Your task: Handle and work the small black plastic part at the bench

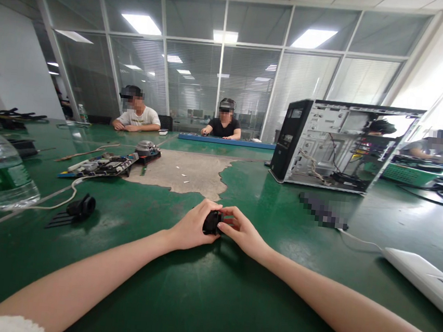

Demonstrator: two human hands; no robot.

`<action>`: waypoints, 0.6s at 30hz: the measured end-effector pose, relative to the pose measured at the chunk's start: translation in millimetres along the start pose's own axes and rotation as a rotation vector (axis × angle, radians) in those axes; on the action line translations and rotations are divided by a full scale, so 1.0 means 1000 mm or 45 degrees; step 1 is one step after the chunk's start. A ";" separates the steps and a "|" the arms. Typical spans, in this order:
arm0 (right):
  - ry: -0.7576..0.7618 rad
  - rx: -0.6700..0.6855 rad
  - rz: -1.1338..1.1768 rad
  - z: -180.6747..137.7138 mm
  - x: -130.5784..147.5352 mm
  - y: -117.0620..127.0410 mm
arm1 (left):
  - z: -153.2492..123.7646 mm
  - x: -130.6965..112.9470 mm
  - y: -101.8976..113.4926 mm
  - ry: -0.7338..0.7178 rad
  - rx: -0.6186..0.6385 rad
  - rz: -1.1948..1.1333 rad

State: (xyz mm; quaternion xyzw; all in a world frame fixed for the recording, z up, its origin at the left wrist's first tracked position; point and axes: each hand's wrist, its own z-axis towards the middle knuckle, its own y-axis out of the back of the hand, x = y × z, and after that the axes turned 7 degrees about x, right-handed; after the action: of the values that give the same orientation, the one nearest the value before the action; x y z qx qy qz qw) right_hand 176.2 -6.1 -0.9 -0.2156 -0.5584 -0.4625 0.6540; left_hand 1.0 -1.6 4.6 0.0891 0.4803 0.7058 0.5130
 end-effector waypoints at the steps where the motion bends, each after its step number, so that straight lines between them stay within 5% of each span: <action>1: 0.011 0.017 0.012 0.000 0.000 0.000 | 0.000 0.000 0.000 -0.004 -0.001 0.000; 18: 0.040 0.042 0.032 0.000 -0.003 0.002 | 0.000 0.001 0.000 0.004 0.008 0.010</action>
State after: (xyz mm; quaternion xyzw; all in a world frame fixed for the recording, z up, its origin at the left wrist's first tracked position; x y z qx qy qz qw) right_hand 178.2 -4.2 -3.2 -0.2044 -0.5529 -0.4483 0.6720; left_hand 0.5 -0.8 4.2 0.0916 0.4830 0.7064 0.5093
